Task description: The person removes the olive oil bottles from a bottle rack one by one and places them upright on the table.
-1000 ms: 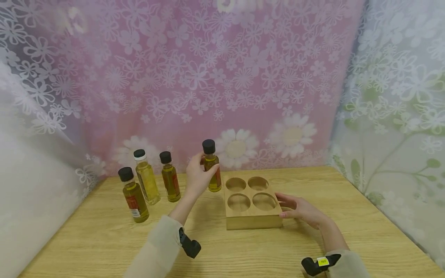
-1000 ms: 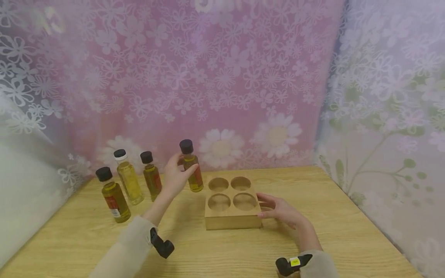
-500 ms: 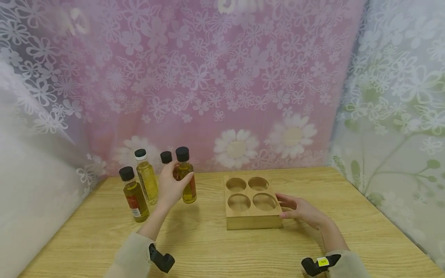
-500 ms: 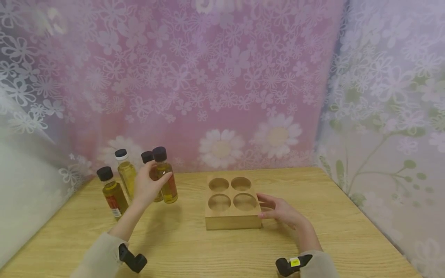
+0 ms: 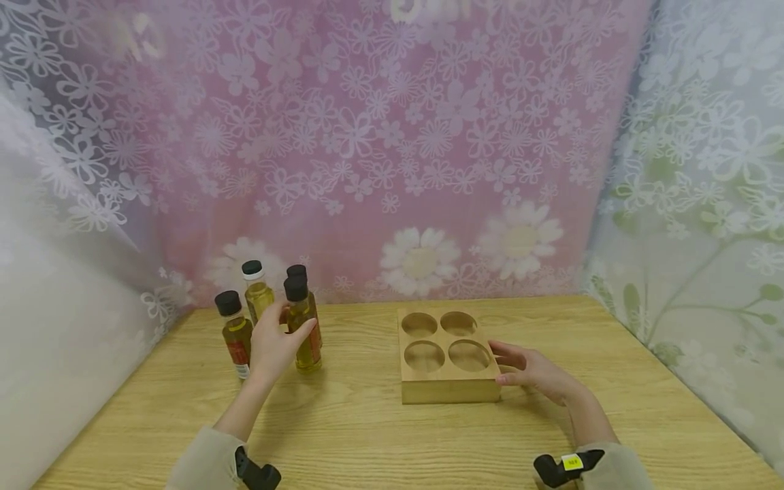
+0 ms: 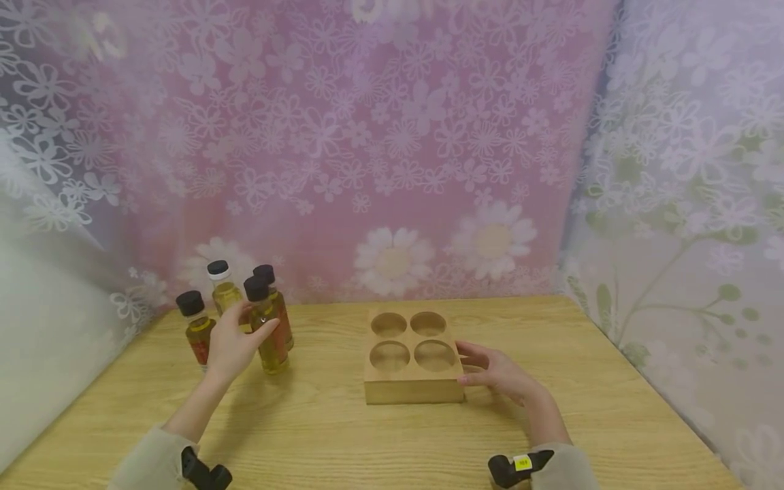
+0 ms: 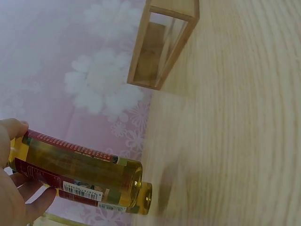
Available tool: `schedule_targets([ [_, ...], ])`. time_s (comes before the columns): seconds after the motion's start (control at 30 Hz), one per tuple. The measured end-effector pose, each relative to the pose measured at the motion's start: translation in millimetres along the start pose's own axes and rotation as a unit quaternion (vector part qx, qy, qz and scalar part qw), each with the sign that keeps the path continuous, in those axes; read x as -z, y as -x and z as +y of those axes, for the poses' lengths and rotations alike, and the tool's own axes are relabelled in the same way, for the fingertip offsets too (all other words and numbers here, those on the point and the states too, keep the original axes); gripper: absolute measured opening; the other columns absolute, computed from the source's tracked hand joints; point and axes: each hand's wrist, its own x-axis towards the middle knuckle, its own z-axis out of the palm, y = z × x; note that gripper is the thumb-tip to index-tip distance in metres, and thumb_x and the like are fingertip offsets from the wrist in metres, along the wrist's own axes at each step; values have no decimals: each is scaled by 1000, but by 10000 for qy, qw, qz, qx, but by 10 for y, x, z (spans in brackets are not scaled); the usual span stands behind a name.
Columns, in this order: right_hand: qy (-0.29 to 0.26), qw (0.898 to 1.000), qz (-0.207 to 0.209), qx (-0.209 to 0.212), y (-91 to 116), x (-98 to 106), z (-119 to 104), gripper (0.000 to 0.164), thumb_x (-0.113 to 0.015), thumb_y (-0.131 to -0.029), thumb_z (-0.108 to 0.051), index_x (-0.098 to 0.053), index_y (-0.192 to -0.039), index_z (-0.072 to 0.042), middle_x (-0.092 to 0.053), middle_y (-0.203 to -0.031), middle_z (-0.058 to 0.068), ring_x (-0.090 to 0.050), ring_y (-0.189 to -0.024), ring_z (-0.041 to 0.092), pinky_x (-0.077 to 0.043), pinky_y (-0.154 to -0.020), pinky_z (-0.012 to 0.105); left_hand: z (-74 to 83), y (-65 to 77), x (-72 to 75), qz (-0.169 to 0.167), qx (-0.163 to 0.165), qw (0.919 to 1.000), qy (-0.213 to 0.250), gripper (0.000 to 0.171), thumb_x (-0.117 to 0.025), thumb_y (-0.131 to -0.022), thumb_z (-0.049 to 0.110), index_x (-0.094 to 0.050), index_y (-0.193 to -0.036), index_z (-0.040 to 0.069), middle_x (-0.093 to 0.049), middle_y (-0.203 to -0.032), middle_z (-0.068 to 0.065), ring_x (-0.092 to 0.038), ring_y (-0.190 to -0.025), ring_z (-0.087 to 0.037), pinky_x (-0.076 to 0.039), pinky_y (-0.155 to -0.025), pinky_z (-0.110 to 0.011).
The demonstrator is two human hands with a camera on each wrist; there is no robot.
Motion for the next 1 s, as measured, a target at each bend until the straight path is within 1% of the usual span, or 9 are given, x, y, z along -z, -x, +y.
schedule_targets([
  [0.1, -6, 10000, 29, -42, -3, 5, 6, 73, -62, -89, -12, -18, -145, 4, -23, -145, 29, -26, -128, 50, -31, -95, 63, -24, 22, 24, -18, 157, 9998, -77, 52, -70, -83, 28, -51, -124, 2, -52, -119, -18, -49, -106, -33, -42, -85, -49],
  [0.2, -11, 10000, 57, -56, -5, 11, 2, 73, -62, -89, -12, -19, -146, 2, -25, -145, 29, -27, -128, 50, -32, -95, 62, -53, 36, 50, -81, 310, 9994, -92, 53, -69, -84, 28, -49, -125, 2, -52, -121, -19, -48, -108, -34, -41, -87, -50],
  [0.37, 14, 10000, 19, 65, 0, 13, -18, 72, -62, -89, -11, -19, -145, 3, -25, -144, 31, -27, -127, 51, -32, -94, 63, -108, 42, 95, -151, 450, 9986, -212, 52, -68, -85, 28, -48, -125, 1, -52, -118, -20, -48, -106, -36, -42, -86, -50],
  [0.47, 28, 10000, 7, 64, 4, 10, -23, 72, -62, -89, -11, -20, -146, 3, -24, -144, 30, -27, -127, 51, -31, -94, 64, -140, 38, 117, -206, 503, 9980, -328, 53, -68, -85, 29, -47, -124, 0, -51, -118, -21, -48, -106, -36, -42, -85, -51],
  [0.57, 39, 10000, 0, 55, 2, 10, -22, 71, -62, -90, -11, -20, -146, 2, -24, -145, 29, -26, -128, 51, -30, -94, 64, -161, 33, 134, -240, 540, 9975, -384, 52, -68, -85, 28, -47, -123, 0, -51, -117, -21, -48, -106, -36, -42, -85, -51],
  [0.8, 25, 10000, 21, -39, 0, 10, -14, 71, -62, -90, -12, -20, -146, 0, -26, -144, 30, -28, -128, 49, -32, -94, 63, -184, 42, 153, -228, 517, 9979, -308, 48, -68, -85, 26, -48, -120, 0, -53, -114, -21, -49, -104, -35, -43, -85, -49],
  [1.0, 42, 10000, 32, -46, 3, 1, 0, 71, -62, -89, -12, -21, -146, 1, -26, -144, 29, -29, -127, 50, -33, -94, 62, -230, 62, 153, -126, 461, 9984, -307, 46, -69, -83, 26, -51, -117, 0, -56, -108, -19, -51, -98, -34, -44, -80, -47],
])
